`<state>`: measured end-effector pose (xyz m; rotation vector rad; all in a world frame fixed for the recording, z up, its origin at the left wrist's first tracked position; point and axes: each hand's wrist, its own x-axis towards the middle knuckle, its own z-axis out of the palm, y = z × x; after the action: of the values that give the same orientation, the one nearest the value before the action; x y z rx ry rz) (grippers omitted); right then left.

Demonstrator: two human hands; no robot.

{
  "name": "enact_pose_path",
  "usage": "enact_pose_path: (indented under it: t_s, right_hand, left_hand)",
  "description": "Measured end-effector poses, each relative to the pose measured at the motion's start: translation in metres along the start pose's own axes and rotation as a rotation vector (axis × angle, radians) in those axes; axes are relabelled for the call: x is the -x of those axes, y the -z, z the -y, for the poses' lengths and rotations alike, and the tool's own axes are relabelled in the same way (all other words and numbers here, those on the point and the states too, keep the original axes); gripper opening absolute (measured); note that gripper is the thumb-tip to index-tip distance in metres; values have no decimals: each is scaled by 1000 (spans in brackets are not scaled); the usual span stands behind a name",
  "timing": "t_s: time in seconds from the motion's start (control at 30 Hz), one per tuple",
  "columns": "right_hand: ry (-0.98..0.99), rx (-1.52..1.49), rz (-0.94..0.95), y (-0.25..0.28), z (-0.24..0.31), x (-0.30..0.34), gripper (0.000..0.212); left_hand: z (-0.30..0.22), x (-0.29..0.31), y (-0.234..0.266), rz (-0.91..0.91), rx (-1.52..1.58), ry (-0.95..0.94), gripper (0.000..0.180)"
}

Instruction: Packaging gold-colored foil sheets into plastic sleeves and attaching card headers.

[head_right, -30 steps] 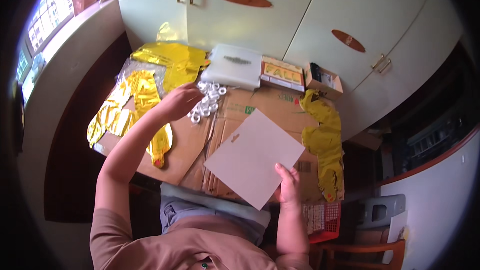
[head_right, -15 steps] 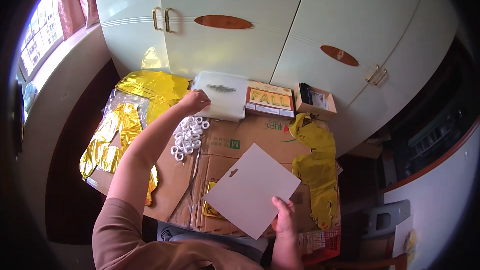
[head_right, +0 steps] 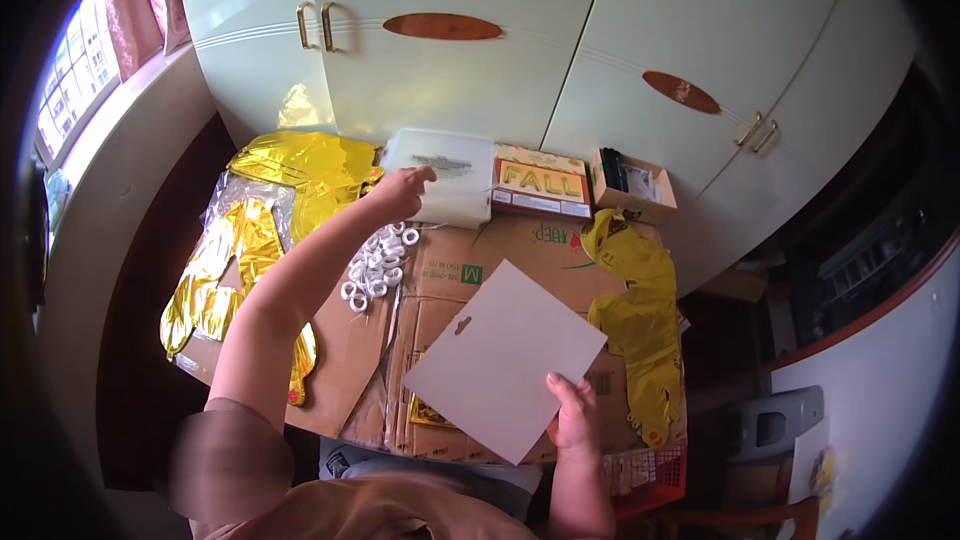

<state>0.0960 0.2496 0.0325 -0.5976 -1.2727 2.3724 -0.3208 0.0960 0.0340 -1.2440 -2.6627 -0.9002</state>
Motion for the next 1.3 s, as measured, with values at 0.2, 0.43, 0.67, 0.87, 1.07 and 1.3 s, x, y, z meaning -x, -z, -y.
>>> enact_pose_path:
  t_s: [0.2,0.43,0.67,0.87,1.07,1.3]
  right_hand:
    - [11,3,15,-14,10,-14,16]
    - [35,4,11,-12,4,-8,19]
    - [24,-23,23,-6,3,-2,14]
    - [20,6,37,0,-3,0,21]
    - [46,25,13,4,0,-8,21]
    - [-81,192,-50,36,12,-15,25]
  left_hand:
    - [-29,12,17,71,-88,-38,27]
    - [-19,22,17,38,204,106,18]
    - [-42,41,11,70,131,104,25]
    - [-34,57,-15,-172,-49,-213,15]
    - [-64,86,-34,-176,-240,-472,10]
    - [-103,135,-67,-66,-153,-548,13]
